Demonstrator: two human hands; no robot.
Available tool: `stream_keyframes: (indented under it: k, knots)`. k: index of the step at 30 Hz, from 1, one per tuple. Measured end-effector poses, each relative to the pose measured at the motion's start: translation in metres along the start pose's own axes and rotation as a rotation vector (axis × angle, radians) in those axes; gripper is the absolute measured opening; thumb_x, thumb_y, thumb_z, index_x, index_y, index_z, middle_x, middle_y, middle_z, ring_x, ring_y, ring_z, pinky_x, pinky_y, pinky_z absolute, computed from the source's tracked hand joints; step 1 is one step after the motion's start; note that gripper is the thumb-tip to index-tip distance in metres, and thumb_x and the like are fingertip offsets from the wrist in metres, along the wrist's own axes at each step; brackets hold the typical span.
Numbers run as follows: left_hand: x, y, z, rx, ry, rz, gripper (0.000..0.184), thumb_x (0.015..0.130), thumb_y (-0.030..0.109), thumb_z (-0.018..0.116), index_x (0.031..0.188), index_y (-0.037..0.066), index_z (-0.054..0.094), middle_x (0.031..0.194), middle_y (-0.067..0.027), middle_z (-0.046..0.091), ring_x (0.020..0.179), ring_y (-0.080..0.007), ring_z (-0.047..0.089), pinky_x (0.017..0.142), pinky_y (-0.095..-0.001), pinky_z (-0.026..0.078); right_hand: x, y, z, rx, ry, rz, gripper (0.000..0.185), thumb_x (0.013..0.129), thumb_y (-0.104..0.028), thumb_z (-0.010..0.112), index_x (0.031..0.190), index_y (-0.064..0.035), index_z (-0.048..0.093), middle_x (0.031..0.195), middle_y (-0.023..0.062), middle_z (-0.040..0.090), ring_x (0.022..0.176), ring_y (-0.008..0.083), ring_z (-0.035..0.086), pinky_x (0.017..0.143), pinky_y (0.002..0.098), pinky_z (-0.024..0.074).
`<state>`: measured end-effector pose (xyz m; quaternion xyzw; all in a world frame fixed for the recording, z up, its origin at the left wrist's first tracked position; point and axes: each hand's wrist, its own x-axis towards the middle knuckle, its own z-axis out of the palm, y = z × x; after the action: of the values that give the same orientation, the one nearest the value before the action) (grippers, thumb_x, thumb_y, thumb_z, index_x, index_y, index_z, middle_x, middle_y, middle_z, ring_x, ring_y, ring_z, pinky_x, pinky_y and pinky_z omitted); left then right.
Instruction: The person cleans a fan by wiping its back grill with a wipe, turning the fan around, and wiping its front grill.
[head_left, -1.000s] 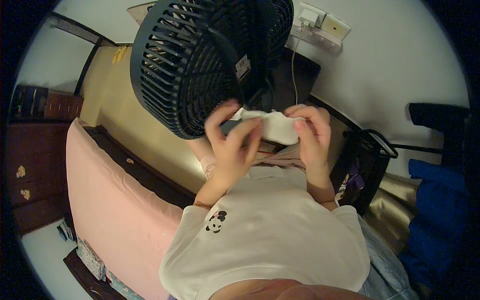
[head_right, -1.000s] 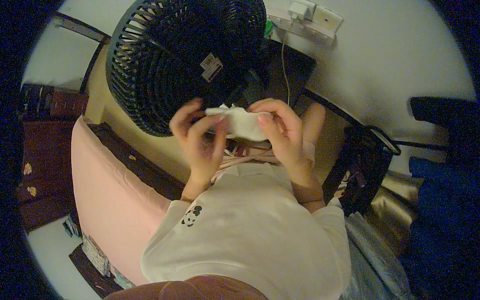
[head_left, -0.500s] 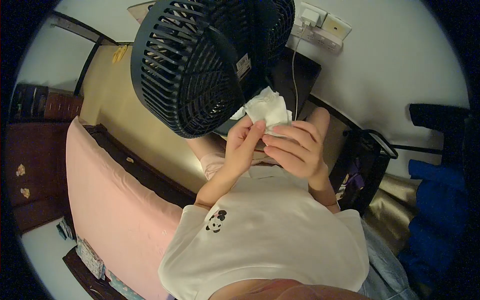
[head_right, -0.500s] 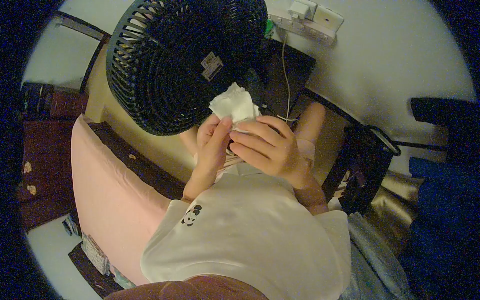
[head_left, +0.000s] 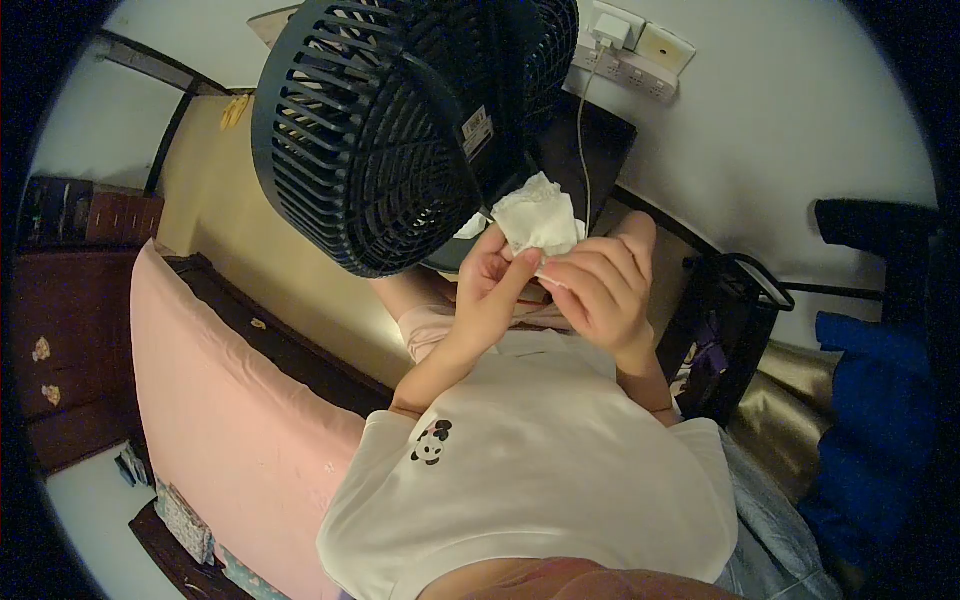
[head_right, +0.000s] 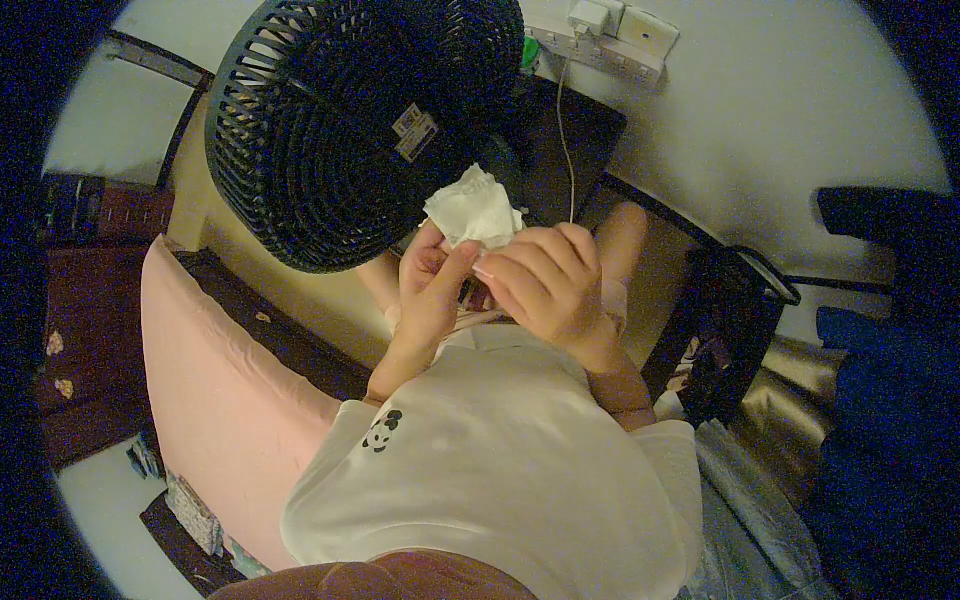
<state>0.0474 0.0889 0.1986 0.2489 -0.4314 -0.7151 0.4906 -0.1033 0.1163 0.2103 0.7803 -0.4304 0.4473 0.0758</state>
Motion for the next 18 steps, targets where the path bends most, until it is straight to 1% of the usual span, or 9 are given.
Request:
stream_keyframes:
  k: [2, 4, 6, 9, 11, 14, 16, 17, 18]
  knots:
    - [0.001, 0.003, 0.000, -0.048, -0.035, -0.049, 0.041, 0.089, 0.001, 0.049, 0.128, -0.003, 0.036, 0.113, -0.0098, 0.057, 0.100, -0.0120, 0.056, 0.084, -0.0229, 0.044, 0.001, 0.000, 0.000, 0.045, -0.013, 0.058, 0.019, 0.069, -0.013, 0.069, 0.086, -0.0118, 0.061, 0.083, 0.0003, 0.061, 0.078, 0.0191, 0.056, 0.073, 0.0329, 0.0398]
    - [0.000, 0.006, 0.004, -0.056, -0.032, -0.037, 0.042, 0.088, 0.000, 0.049, 0.128, -0.003, 0.036, 0.113, -0.0097, 0.057, 0.100, -0.0123, 0.056, 0.084, -0.0230, 0.043, 0.003, -0.003, 0.002, 0.258, 0.081, 0.265, 0.017, 0.070, -0.007, 0.067, 0.084, -0.0081, 0.057, 0.081, 0.0043, 0.057, 0.073, 0.0218, 0.054, 0.071, 0.0339, 0.0412]
    - [0.000, 0.006, 0.006, -0.061, -0.029, -0.026, 0.043, 0.088, -0.001, 0.049, 0.129, -0.003, 0.035, 0.113, -0.0096, 0.057, 0.100, -0.0126, 0.056, 0.084, -0.0231, 0.043, 0.007, -0.004, -0.001, 0.284, 0.081, 0.306, 0.017, 0.070, -0.004, 0.066, 0.084, -0.0063, 0.056, 0.084, 0.0072, 0.054, 0.074, 0.0228, 0.052, 0.070, 0.0331, 0.0416]
    - [-0.001, 0.004, 0.005, -0.014, -0.119, 0.021, 0.044, 0.087, -0.001, 0.051, 0.128, -0.002, 0.037, 0.111, -0.0085, 0.058, 0.098, -0.0106, 0.056, 0.079, -0.0209, 0.044, 0.008, -0.003, 0.000, 0.311, 0.086, 0.369, 0.015, 0.071, -0.001, 0.064, 0.083, -0.0038, 0.055, 0.091, 0.0117, 0.049, 0.077, 0.0237, 0.050, 0.070, 0.0308, 0.0417]
    - [-0.002, 0.002, -0.001, 0.097, -0.082, -0.084, 0.043, 0.086, 0.000, 0.054, 0.127, -0.002, 0.039, 0.108, -0.0065, 0.059, 0.092, -0.0069, 0.056, 0.072, -0.0175, 0.044, 0.008, -0.001, 0.001, 0.311, 0.091, 0.389, 0.014, 0.071, 0.000, 0.063, 0.082, -0.0030, 0.054, 0.095, 0.0133, 0.046, 0.080, 0.0237, 0.049, 0.070, 0.0294, 0.0415]
    - [-0.002, 0.002, 0.002, 0.110, -0.040, -0.062, 0.041, 0.087, 0.002, 0.055, 0.125, -0.002, 0.041, 0.104, -0.0047, 0.060, 0.086, -0.0040, 0.054, 0.067, -0.0153, 0.042, 0.005, 0.001, 0.007, 0.305, 0.103, 0.359, 0.021, 0.070, -0.001, 0.064, 0.088, -0.0030, 0.052, 0.097, 0.0131, 0.045, 0.083, 0.0219, 0.047, 0.071, 0.0276, 0.0412]
    - [-0.001, 0.006, 0.006, 0.106, -0.018, -0.052, 0.039, 0.087, 0.002, 0.055, 0.123, -0.001, 0.042, 0.101, -0.0039, 0.061, 0.084, -0.0036, 0.054, 0.065, -0.0148, 0.042, -0.001, 0.000, 0.015, 0.545, 0.223, 0.547, 0.037, 0.071, -0.003, 0.066, 0.104, -0.0016, 0.050, 0.100, 0.0116, 0.046, 0.088, 0.0205, 0.048, 0.077, 0.0284, 0.0417]
    - [0.000, 0.007, 0.007, 0.103, 0.000, -0.043, 0.036, 0.087, 0.003, 0.054, 0.122, -0.001, 0.043, 0.098, -0.0032, 0.062, 0.083, -0.0031, 0.054, 0.063, -0.0143, 0.041, -0.001, 0.000, 0.013, 0.547, 0.221, 0.546, 0.037, 0.071, -0.003, 0.066, 0.104, -0.0016, 0.050, 0.100, 0.0116, 0.046, 0.088, 0.0205, 0.048, 0.077, 0.0284, 0.0417]
    - [-0.001, 0.008, 0.004, 0.103, 0.002, -0.042, 0.036, 0.087, 0.003, 0.054, 0.122, -0.001, 0.043, 0.098, -0.0032, 0.062, 0.083, -0.0031, 0.054, 0.063, -0.0143, 0.041, 0.001, 0.000, 0.009, 0.708, 0.162, 0.625, 0.045, 0.072, -0.004, 0.067, 0.111, -0.0010, 0.046, 0.103, 0.0106, 0.047, 0.091, 0.0196, 0.048, 0.079, 0.0283, 0.0413]
